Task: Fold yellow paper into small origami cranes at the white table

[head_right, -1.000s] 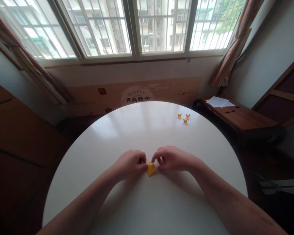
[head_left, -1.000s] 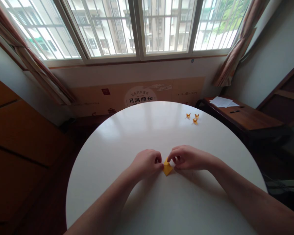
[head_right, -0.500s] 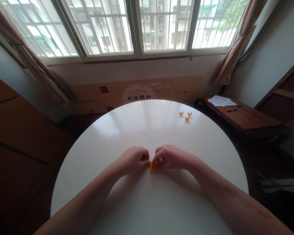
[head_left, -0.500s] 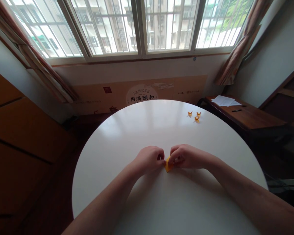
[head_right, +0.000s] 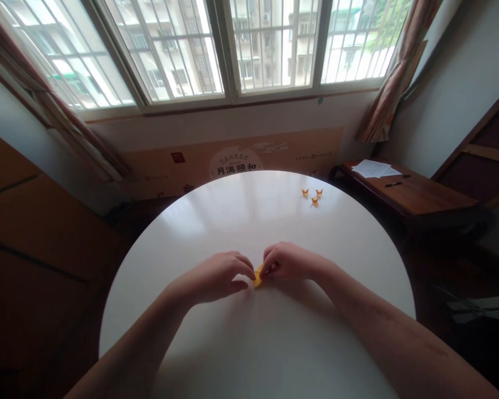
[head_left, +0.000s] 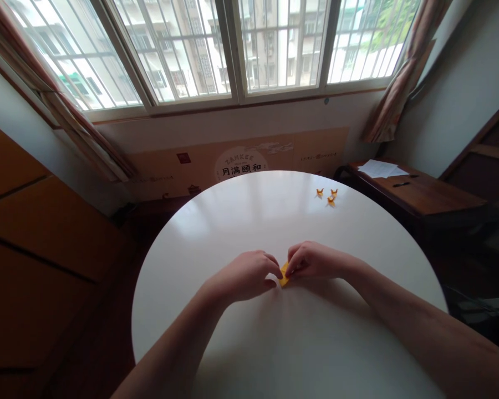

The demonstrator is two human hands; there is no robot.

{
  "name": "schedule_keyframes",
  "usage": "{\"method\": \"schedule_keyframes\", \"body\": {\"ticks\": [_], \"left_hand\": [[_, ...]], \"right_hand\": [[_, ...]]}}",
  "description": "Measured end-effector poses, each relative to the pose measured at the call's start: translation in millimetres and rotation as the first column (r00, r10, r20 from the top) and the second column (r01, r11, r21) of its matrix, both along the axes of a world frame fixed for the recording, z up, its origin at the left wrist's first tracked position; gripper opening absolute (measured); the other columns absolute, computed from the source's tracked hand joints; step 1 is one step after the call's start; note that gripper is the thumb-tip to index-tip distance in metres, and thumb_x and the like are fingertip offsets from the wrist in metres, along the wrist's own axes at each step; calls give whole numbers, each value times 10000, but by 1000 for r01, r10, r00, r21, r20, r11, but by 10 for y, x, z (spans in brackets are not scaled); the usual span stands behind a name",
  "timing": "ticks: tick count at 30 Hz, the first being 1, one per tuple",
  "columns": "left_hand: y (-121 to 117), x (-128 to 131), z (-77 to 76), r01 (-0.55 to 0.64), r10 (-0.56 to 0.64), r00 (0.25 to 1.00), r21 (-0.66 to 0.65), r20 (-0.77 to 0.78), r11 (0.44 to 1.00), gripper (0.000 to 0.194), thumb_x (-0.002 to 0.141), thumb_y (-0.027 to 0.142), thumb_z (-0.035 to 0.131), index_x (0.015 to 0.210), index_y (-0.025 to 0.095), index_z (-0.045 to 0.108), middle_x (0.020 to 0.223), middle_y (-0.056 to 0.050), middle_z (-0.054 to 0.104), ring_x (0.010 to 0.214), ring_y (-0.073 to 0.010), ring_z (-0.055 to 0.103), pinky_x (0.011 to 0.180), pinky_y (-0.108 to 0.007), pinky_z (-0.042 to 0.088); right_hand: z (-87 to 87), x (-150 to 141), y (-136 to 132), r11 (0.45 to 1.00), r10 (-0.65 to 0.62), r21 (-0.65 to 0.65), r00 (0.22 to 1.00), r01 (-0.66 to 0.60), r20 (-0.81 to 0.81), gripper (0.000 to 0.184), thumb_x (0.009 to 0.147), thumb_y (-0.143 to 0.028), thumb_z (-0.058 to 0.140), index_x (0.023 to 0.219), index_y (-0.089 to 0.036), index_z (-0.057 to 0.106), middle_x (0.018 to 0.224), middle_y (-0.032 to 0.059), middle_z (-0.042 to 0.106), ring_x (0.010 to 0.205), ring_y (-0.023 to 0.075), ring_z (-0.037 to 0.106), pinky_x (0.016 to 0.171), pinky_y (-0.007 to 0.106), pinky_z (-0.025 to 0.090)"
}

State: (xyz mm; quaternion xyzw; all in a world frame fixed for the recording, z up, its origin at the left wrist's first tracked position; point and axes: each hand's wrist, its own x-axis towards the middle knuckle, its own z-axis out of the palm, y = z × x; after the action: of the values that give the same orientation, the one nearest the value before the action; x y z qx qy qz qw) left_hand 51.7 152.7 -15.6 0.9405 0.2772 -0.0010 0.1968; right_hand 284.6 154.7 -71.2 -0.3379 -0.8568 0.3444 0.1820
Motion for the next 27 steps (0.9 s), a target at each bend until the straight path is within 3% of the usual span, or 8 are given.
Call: {"method": "schedule_keyframes", "body": {"ticks": [4,9,19,27], "left_hand": [[-70,20,41,63,-62,995,17,-78,998,301,836,138,584,1064,263,737,1136,-26,725,1064,-229,647,930,-336,482],[-107,9,48,135,-131,987,43,-89,990,305,825,104,570,1042,243,735,1138,-50,713,1060,-245,651,937,-372,491],[-142,-127,-125,96,-98,992,38,80,995,276,919,127,493,1019,251,717,1052,-52,695,1024,-203,611,893,-307,489],[-192,-67,-77,51,-51,997,-7,50,999,202,922,143,495,994,227,664,1045,-54,666,1010,-216,583,930,-349,486]], "right_hand": [[-18,15,52,999,27,-36,999,-29,-44,171,812,-274,736,958,-216,803,841,20,668,720,117,610,651,188,446],[36,2,151,991,94,-96,995,-93,13,241,788,-315,747,995,-202,794,760,-4,658,654,101,560,611,191,418],[82,-25,286,978,105,-191,989,-85,101,223,808,-339,723,964,-201,801,856,21,761,706,128,633,642,198,436],[120,40,263,984,103,-151,993,-94,58,184,858,-309,699,979,-207,793,868,25,755,719,120,650,663,187,445]]}}
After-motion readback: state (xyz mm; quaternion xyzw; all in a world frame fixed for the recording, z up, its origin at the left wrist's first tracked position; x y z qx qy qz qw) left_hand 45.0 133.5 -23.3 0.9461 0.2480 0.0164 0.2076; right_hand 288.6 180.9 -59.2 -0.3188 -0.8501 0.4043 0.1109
